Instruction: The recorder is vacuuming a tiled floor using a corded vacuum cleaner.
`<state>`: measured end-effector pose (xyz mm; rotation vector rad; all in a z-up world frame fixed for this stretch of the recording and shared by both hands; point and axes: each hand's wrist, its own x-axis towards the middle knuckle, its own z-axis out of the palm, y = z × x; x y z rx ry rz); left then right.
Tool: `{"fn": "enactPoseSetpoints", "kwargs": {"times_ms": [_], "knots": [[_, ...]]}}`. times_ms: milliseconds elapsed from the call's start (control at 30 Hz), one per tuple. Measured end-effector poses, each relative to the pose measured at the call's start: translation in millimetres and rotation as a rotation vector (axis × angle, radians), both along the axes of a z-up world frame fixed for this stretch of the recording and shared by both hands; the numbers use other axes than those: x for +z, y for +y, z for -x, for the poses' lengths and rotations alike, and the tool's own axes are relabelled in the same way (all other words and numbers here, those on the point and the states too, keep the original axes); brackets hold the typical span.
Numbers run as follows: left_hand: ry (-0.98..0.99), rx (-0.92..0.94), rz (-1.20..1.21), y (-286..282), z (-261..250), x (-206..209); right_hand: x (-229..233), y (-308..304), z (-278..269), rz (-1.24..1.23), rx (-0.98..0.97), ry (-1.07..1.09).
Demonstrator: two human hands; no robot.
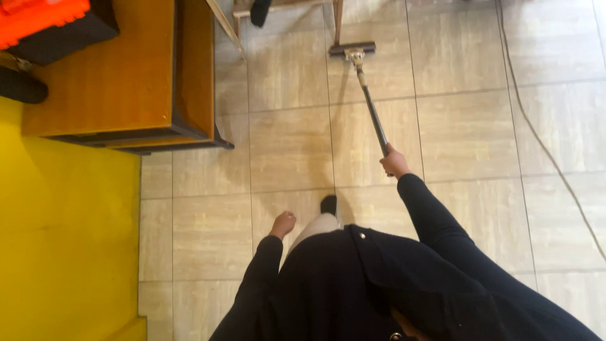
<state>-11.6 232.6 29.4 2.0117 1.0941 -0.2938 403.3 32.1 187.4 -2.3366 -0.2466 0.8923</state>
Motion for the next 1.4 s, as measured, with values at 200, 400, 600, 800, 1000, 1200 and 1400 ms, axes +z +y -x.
{"fn": "enactPoseSetpoints", "kwargs": {"times_ms": [200,400,600,800,1000,1200,1400], "knots": [[-0.125,-0.036,0.042,-56.9,-14.4,-26.4,2.6,-94.9,55.6,0.002,0.014,0.018],[-0.088,-0.152,0.105,-174.3,-53.4,-1.7,-5.3,-206.8,151.0,0.023,0.038,0.119],[-0.167,-0.267,0.023,-224.3,-74.8,6.6,-19.9,-310.2,222.0,-0.092,0.013,0.035],[-0.178,-0.155,0.123,-210.2,-57.6,8.5,-19.6,-289.4,223.7,-0.213,0.024,-0.138],[-0.119,-0.127,0.148,-177.8,-35.7,-10.1,11.0,-192.6,157.1,-0.092,-0.086,0.108],[-0.046,0.0,0.136,-104.5,-20.7,-1.3,-30.6,-97.2,37.7,-0.192,-0.106,0.13],[0.012,0.076,0.071,-52.2,-1.3,3.3,-5.1,-9.1,-39.8,-0.263,-0.071,0.153]]}}
